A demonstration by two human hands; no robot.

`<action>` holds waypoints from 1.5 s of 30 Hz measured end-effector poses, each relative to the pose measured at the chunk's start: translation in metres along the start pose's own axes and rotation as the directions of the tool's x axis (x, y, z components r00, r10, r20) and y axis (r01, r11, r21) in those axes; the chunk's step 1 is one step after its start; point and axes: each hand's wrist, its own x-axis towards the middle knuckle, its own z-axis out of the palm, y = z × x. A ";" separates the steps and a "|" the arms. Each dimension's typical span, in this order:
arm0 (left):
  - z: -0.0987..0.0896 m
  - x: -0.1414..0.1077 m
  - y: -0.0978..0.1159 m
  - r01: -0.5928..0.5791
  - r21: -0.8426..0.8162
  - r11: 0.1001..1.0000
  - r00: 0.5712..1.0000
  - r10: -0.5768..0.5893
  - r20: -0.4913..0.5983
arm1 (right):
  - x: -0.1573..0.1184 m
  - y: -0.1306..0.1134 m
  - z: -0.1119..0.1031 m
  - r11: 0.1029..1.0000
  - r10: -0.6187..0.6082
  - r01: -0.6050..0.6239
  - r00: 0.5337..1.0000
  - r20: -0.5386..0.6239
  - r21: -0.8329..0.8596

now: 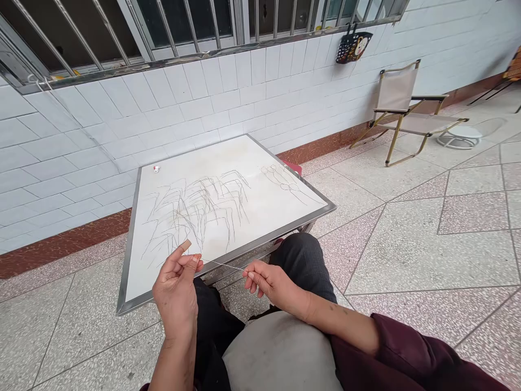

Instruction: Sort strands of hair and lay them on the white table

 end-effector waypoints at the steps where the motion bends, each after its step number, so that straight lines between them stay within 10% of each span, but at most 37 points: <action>1: -0.001 0.001 -0.001 0.002 0.000 1.000 1.000 -0.002 0.002 | -0.002 0.003 0.000 1.000 0.006 -0.006 1.000 0.012 -0.006; 6: -0.013 0.009 -0.001 -0.020 0.026 0.999 1.000 0.020 -0.020 | -0.007 0.019 -0.014 0.991 0.063 -0.057 0.997 0.045 -0.125; 10: -0.014 0.011 0.001 0.026 0.083 0.996 0.997 -0.032 0.072 | 0.005 0.000 -0.029 0.952 -0.122 0.066 0.977 -0.177 -0.298; 16: 0.002 0.002 0.005 0.117 0.146 0.982 0.960 -0.149 0.238 | 0.033 -0.035 -0.005 0.935 -0.236 0.232 0.972 0.019 -0.267; 31: -0.011 0.006 -0.009 0.467 -0.013 0.884 0.789 -0.410 0.457 | 0.035 -0.016 -0.015 0.996 -0.026 0.009 0.980 -0.198 -0.086; 45: -0.025 0.011 -0.026 0.234 -0.029 0.972 0.943 -0.219 0.251 | 0.036 -0.026 -0.023 0.972 0.121 -0.078 0.974 -0.190 0.220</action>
